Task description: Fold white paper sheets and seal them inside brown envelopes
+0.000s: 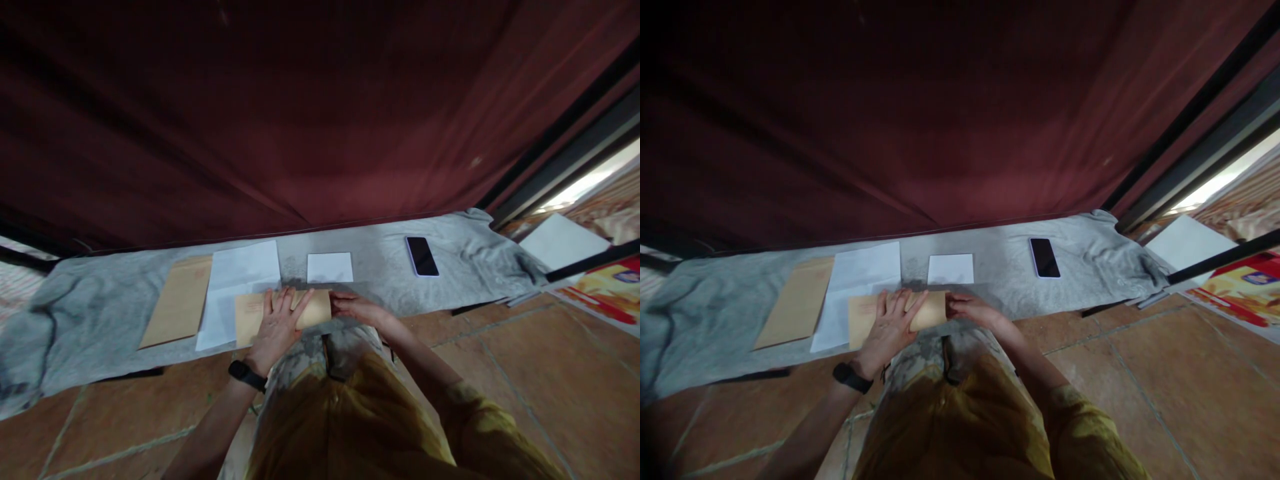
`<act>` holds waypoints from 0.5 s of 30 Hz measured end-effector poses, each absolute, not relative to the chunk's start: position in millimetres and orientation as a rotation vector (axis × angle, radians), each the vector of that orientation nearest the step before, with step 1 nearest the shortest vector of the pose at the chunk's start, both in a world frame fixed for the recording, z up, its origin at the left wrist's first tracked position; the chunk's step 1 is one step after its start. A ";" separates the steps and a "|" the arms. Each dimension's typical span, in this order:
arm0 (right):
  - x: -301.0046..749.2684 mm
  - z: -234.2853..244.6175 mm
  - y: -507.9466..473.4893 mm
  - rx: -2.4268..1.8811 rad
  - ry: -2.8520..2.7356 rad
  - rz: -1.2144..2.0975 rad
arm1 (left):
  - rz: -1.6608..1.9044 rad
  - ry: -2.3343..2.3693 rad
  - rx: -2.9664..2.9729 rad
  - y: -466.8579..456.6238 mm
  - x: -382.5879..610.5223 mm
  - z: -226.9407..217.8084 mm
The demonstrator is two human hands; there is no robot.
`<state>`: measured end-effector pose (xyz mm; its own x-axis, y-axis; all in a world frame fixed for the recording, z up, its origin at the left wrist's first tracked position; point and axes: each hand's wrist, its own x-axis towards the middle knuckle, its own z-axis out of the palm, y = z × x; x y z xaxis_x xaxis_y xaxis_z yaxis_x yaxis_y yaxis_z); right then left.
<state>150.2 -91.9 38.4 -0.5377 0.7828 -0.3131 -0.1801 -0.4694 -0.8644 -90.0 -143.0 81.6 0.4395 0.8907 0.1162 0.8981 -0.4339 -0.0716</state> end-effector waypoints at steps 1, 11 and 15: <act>152.5 36.3 -91.5 -0.921 -1.077 2.089 | -0.095 -1.615 -2.554 -142.5 -91.0 79.8; 166.3 30.3 -41.6 -1.533 -1.312 1.395 | -0.231 -1.960 -2.520 -130.9 -107.2 57.8; 162.4 33.7 -12.6 -2.009 -1.653 0.789 | -0.239 -2.077 -2.517 -126.7 -109.8 54.1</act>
<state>162.4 -12.6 33.7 0.1323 0.9782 -0.1603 0.7397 -0.2051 -0.6410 -109.8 -126.7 54.1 0.1870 0.9819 0.0291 0.9629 -0.1891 0.1926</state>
